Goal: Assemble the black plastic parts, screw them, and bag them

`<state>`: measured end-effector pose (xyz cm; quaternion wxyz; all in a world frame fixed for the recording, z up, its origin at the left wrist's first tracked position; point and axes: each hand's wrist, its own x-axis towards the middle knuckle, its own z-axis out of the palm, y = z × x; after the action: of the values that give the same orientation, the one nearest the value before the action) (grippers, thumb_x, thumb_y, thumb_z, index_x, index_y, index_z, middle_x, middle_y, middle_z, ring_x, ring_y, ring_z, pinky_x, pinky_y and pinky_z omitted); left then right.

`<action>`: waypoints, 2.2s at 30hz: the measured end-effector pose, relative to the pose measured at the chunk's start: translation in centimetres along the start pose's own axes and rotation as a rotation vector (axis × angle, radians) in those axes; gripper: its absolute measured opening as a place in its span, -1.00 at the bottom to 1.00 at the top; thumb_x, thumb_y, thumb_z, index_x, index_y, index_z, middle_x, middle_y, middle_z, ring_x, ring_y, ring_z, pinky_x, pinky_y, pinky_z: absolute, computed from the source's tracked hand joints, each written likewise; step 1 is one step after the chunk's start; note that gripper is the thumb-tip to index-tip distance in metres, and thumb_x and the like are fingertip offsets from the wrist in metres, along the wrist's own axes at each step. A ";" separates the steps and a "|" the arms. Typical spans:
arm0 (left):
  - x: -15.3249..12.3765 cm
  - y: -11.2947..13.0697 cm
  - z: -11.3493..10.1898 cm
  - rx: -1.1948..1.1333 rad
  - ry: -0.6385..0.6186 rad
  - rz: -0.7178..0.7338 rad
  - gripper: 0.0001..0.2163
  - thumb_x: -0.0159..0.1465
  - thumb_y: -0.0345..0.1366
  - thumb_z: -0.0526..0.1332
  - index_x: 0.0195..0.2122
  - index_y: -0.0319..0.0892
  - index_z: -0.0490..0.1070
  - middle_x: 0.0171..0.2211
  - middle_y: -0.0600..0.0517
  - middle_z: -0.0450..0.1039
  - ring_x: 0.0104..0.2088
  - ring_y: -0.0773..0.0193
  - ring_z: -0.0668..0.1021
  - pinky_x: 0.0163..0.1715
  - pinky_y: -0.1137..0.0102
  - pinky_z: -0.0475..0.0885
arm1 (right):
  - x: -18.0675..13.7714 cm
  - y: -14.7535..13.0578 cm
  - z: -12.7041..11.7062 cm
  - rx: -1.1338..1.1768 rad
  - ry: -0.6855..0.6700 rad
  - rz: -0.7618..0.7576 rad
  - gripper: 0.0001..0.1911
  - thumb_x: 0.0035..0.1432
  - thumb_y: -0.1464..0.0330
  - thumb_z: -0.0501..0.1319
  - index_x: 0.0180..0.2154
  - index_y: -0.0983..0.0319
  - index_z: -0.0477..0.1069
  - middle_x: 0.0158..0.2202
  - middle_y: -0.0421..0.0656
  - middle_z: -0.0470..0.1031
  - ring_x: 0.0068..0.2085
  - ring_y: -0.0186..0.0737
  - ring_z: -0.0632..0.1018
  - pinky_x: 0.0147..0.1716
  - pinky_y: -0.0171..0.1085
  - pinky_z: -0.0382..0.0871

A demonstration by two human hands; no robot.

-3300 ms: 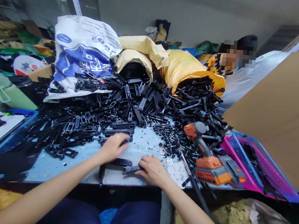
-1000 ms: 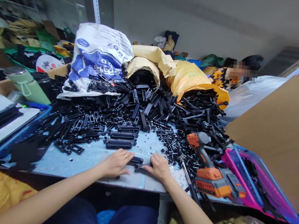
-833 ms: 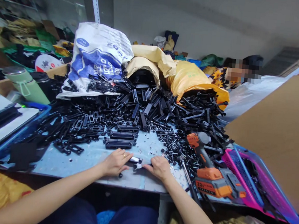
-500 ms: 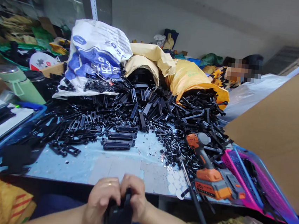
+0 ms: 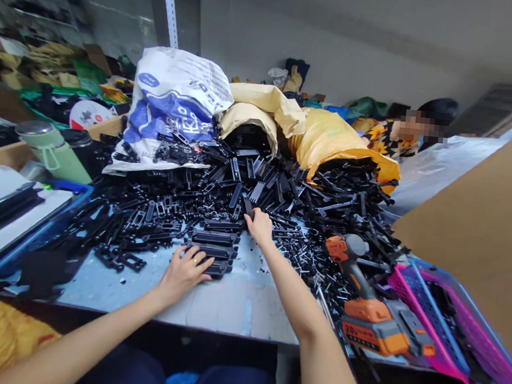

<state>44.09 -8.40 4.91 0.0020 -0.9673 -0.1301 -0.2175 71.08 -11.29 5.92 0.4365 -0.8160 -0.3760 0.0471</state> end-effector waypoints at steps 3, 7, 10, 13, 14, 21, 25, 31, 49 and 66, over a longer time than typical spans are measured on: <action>5.7 0.4 -0.3 -0.097 0.005 -0.195 -0.57 0.16 -0.05 0.09 -0.04 -0.21 0.28 -0.12 -0.14 0.37 -0.04 0.01 0.34 -0.03 0.06 0.16 | 1.9 0.3 1.2 0.019 -0.024 0.067 -0.64 -0.20 0.30 0.31 -0.28 0.25 0.34 -0.37 -0.07 0.45 -0.19 -0.02 0.43 -0.13 -0.05 0.21; 14.1 0.6 1.3 -0.163 -0.001 -0.499 -0.65 0.12 -0.20 0.17 -0.19 -0.41 0.31 -0.28 -0.28 0.39 -0.21 0.01 0.46 -0.28 0.20 0.35 | 2.0 -0.1 1.1 0.118 -0.052 0.111 -0.60 -0.06 0.20 0.21 -0.20 0.32 0.30 -0.43 -0.11 0.46 -0.34 -0.16 0.49 -0.30 -0.19 0.33; 17.4 0.3 2.9 -0.202 0.026 -0.551 -0.74 0.13 -0.31 0.15 -0.34 -0.53 0.31 -0.36 -0.33 0.39 -0.29 0.04 0.49 -0.36 0.25 0.36 | 0.0 -0.5 -1.0 0.192 -0.077 0.096 -0.53 0.03 0.15 0.12 -0.10 0.34 0.23 -0.40 -0.11 0.48 -0.34 -0.22 0.49 -0.34 -0.25 0.35; 17.1 -0.6 2.9 -0.257 0.097 -0.494 -0.77 0.21 -0.36 0.02 -0.41 -0.50 0.29 -0.35 -0.24 0.38 -0.23 0.08 0.47 -0.29 0.24 0.34 | -4.3 -0.3 -4.2 0.275 -0.141 0.015 -0.50 -0.01 0.15 0.18 -0.07 0.27 0.22 -0.32 -0.11 0.47 -0.29 -0.21 0.49 -0.33 -0.26 0.35; 16.4 -1.1 2.4 -0.272 0.128 -0.464 -0.78 0.22 -0.35 0.01 -0.40 -0.47 0.29 -0.30 -0.22 0.37 -0.18 0.08 0.46 -0.24 0.23 0.33 | -6.2 0.0 -5.3 0.280 -0.184 -0.024 -0.50 -0.02 0.16 0.20 -0.06 0.25 0.23 -0.28 -0.11 0.47 -0.26 -0.19 0.48 -0.33 -0.25 0.34; 6.7 -1.5 -3.6 -0.599 0.385 -0.339 -0.76 0.22 -0.28 0.07 -0.10 -0.23 0.17 -0.20 -0.04 0.33 -0.19 0.28 0.44 -0.15 0.34 0.35 | -17.0 1.5 -8.6 -0.229 -0.474 -0.247 -0.51 0.02 0.22 0.22 0.00 0.19 0.26 -0.14 -0.06 0.40 -0.14 -0.10 0.39 -0.15 -0.13 0.25; 1.0 2.8 -2.7 -0.644 -0.044 -0.124 -0.79 0.22 -0.30 0.07 -0.11 -0.15 0.21 -0.27 0.02 0.38 -0.31 0.31 0.48 -0.31 0.42 0.39 | -17.9 0.1 -6.7 -0.387 -0.455 -0.403 -0.45 0.09 0.20 0.16 0.10 0.15 0.14 -0.09 -0.07 0.37 -0.08 -0.09 0.33 -0.10 -0.11 0.19; -0.8 3.2 0.9 -0.355 -0.260 -0.112 -0.72 0.27 -0.29 -0.02 -0.01 -0.17 0.23 -0.26 -0.06 0.38 -0.29 0.21 0.49 -0.30 0.30 0.39 | -17.2 -0.2 -5.6 -0.325 -0.393 -0.362 -0.60 0.15 0.17 0.08 0.01 0.12 0.28 -0.22 -0.08 0.41 -0.17 -0.10 0.40 -0.17 -0.12 0.26; 0.1 6.4 -3.0 -0.901 0.306 -0.463 -0.72 0.24 -0.30 0.03 -0.05 -0.19 0.36 -0.31 0.00 0.33 -0.29 0.33 0.43 -0.27 0.40 0.37 | -19.1 -3.7 -3.3 0.572 -0.419 -0.111 -0.56 0.18 0.20 0.03 0.11 0.07 0.17 -0.27 -0.17 0.31 -0.56 -0.46 0.34 -0.57 -0.37 0.33; -4.2 5.5 -0.8 -0.465 0.121 -0.524 -0.55 0.18 -0.38 0.03 0.12 -0.14 0.10 -0.03 -0.15 0.26 -0.04 0.08 0.38 -0.11 0.11 0.34 | -6.8 -0.2 -6.5 -0.260 -0.133 -0.108 -0.69 0.14 0.30 0.09 -0.08 0.19 0.39 -0.18 -0.08 0.42 -0.12 -0.13 0.41 -0.10 -0.19 0.24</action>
<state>41.55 -14.84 4.15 -0.2664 -0.8611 -0.3204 -0.2914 68.71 -20.07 8.36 0.3032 -0.8392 -0.4506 0.0285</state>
